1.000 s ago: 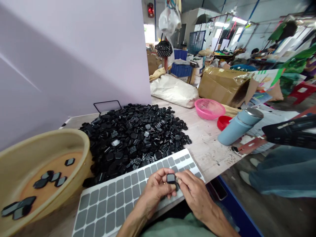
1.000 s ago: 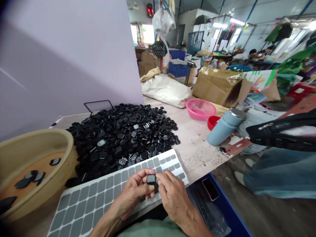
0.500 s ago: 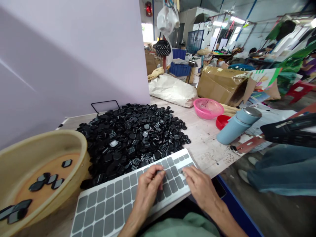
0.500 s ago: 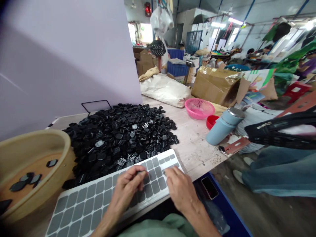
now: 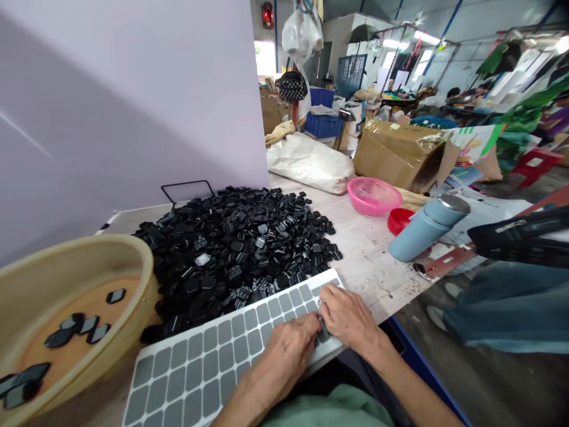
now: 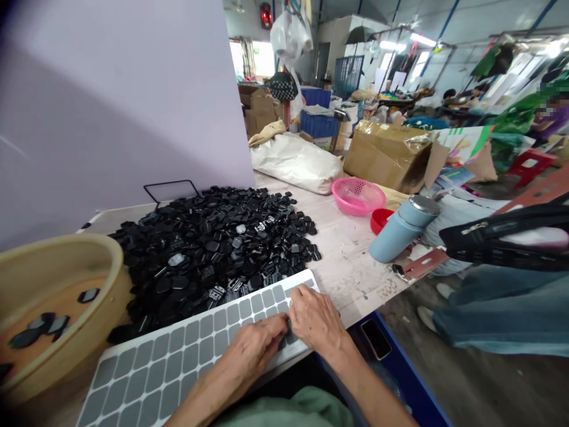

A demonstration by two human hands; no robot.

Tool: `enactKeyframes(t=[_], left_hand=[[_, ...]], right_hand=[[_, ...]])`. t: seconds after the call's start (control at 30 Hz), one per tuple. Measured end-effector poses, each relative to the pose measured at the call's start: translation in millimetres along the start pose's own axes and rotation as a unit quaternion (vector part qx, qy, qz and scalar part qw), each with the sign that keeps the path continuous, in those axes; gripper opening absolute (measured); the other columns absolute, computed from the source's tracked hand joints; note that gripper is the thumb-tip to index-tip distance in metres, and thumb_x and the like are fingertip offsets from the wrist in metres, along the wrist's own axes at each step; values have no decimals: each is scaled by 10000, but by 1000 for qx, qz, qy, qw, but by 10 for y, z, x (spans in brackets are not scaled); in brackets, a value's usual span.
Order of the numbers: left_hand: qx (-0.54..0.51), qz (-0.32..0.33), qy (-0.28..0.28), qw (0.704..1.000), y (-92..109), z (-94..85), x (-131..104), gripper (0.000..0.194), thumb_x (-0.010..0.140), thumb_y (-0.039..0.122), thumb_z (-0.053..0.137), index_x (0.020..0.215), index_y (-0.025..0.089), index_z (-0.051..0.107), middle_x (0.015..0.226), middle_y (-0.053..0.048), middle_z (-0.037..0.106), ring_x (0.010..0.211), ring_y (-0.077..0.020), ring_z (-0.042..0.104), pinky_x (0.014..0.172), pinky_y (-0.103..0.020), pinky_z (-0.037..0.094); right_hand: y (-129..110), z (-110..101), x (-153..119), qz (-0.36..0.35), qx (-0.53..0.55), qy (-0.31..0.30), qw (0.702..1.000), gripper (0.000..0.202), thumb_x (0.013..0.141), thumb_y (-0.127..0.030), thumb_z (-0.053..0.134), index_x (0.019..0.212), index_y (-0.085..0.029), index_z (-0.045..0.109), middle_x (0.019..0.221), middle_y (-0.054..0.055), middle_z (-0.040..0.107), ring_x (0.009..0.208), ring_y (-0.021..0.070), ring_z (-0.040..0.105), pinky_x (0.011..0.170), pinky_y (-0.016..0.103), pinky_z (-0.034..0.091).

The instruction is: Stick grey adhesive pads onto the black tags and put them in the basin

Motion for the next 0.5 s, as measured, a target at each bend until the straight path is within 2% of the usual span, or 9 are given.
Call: enactKeyframes(t=[0.2,0.33,0.5], left_hand=[[6,8,-8,1000,26,-14,1,205,858,50,320,870,199,460,842,-1,578,696,-120,524,635,-230,354],[7,1,-8,1000,50,-19,-5,157,854,83,365,854,200,469,803,13,576,656,-118,500,599,-236,328],[-35,-13,29,999,39,-142,-95,99,830,124,454,836,209,504,742,31,563,627,-111,463,584,-227,310]], right_hand=[[17,19,27,2,39,-3,999,133,858,-186,418,806,-203,539,828,20,609,703,149,554,615,278,285],[32,17,101,-10,101,-9,995,109,824,-174,443,785,-196,543,775,7,598,671,141,536,613,259,308],[60,-86,139,-48,216,-22,975,166,854,-217,410,708,-199,487,616,-47,471,600,110,475,570,204,349]])
Point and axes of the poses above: each hand's wrist, its own x-axis towards the middle knuckle, its own z-axis out of the palm, y = z × x, the point moved 10 cm from there along x, towards the middle knuckle
